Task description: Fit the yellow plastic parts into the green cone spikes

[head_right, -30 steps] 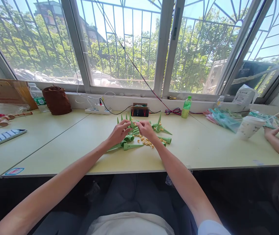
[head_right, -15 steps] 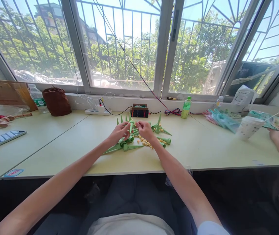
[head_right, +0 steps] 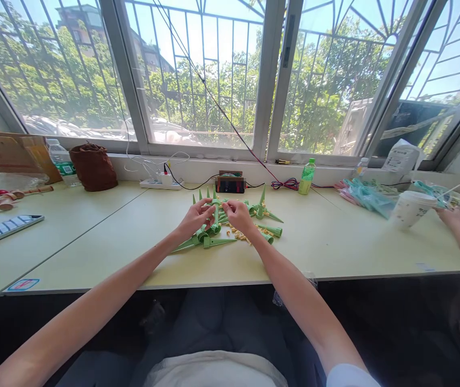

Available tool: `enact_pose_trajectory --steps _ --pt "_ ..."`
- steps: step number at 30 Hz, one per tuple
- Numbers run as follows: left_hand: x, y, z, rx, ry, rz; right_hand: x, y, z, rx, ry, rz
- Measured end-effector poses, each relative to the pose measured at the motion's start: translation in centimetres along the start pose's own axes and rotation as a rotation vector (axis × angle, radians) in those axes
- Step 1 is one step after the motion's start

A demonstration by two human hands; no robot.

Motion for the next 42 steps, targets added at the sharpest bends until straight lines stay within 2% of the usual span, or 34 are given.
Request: enact_pose_trajectory --steps 10,16,21,29,35,42 --pt "0.1 0.2 0.5 -0.159 -0.074 -0.019 0.2 0.2 0.5 -0.093 -0.073 0.029" --pt "0.4 -0.1 0.1 -0.319 -0.171 -0.061 0.3 0.3 1.3 -0.253 -0.163 0.085" --pt "0.8 -0.5 -0.7 -0.357 -0.222 -0.069 0.3 0.3 1.5 -0.385 -0.247 0.157" --pt "1.0 -0.6 -1.0 -0.402 -0.265 -0.085 0.1 0.1 1.2 -0.407 -0.301 0.200" --pt "0.9 -0.6 -0.9 -0.410 -0.250 -0.082 0.1 0.0 1.3 -0.467 -0.282 0.192" --pt "0.5 -0.6 -1.0 -0.264 -0.207 -0.100 0.0 0.3 1.6 -0.413 -0.177 0.092"
Point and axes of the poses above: each hand's wrist, its own x-axis away from the middle knuckle, its own y-axis out of the back of the hand, z = x × y, the point moved 2 cm from there along -x, towards the middle knuckle, and after that the axes turned 8 degrees about x, right-handed, at the moved point
